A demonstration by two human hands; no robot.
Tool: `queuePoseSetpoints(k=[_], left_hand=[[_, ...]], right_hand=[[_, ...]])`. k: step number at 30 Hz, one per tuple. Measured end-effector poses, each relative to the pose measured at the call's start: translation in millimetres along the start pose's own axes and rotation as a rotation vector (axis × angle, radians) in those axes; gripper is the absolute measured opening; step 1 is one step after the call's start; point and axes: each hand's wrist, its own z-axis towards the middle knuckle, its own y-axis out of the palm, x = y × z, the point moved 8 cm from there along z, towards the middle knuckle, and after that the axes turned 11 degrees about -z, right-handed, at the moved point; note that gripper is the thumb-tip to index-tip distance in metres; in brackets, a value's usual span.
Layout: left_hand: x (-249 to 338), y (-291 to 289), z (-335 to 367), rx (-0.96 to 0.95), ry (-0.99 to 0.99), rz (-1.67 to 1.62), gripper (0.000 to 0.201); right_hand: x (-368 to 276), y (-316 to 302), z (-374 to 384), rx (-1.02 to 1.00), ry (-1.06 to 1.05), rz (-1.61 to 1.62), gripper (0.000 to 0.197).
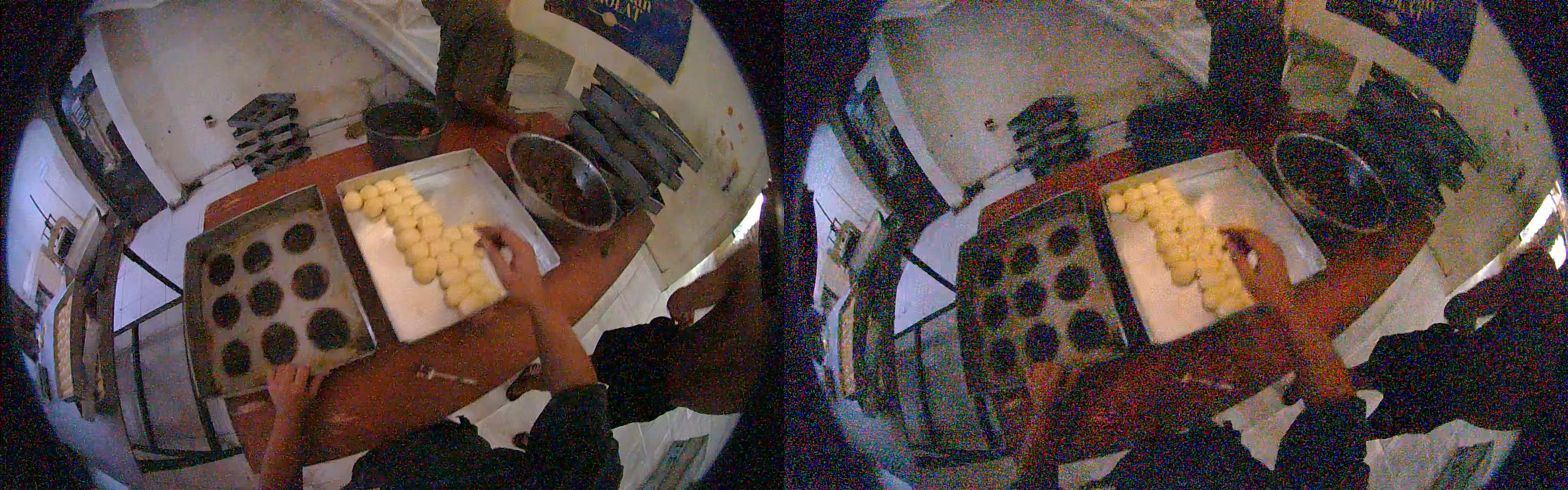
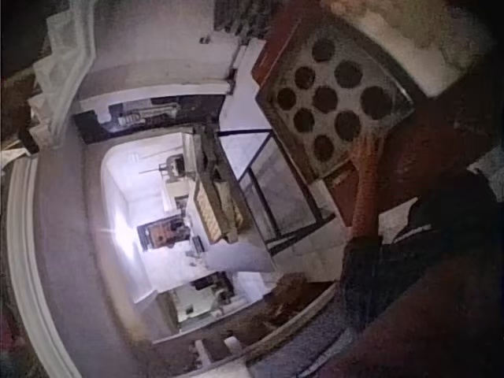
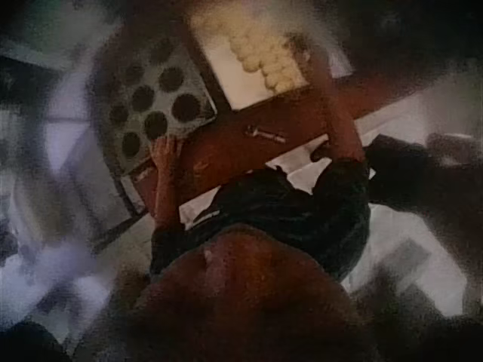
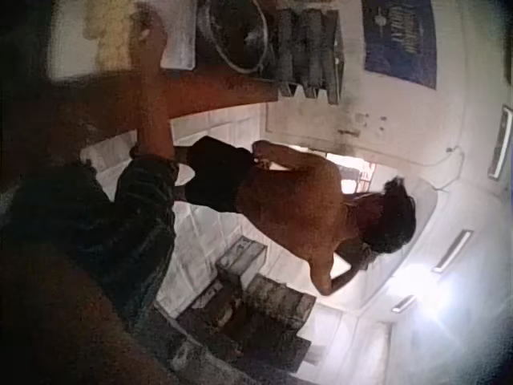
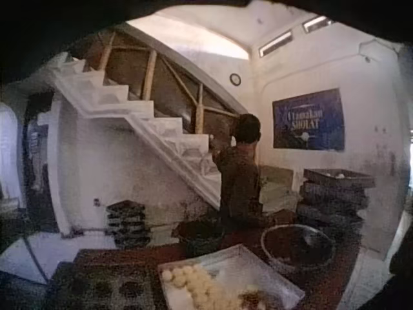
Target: The person fills small dough balls with a dark paste using a spoon and places them into a muffin tin. They repeat this process for multiple dough balls, working alongside another person in a bakery setting.
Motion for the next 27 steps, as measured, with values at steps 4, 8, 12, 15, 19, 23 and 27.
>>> queuePoseSetpoints(k=[4,8,12,15,19,23,27], left_hand=[[11,-20,-19,0.028,-0.226,0.103,0.042],[-2,-50,-62,-0.224,-0.479,0.146,0.048],[-5,-51,-112,0.255,-0.778,0.125,0.057],[0,-39,-131,0.210,-0.755,0.359,0.065],[-23,-28,-181,0.455,-1.077,-0.198,0.066],[-28,-23,-193,0.623,-1.311,-0.435,0.064],[-21,-31,-171,0.590,-1.358,-0.367,0.060]], right_hand=[[84,-17,141,0.132,-0.151,-0.421,0.023],[133,-1,253,0.202,-0.332,-0.660,0.026],[138,50,326,-0.064,-0.376,-0.745,0.035],[126,95,345,-0.447,-0.221,-0.497,0.037],[94,134,351,-0.610,-0.227,-0.217,0.039],[99,166,390,-0.425,-0.215,-0.352,0.042],[117,208,406,-0.361,-0.270,-0.441,0.044]])
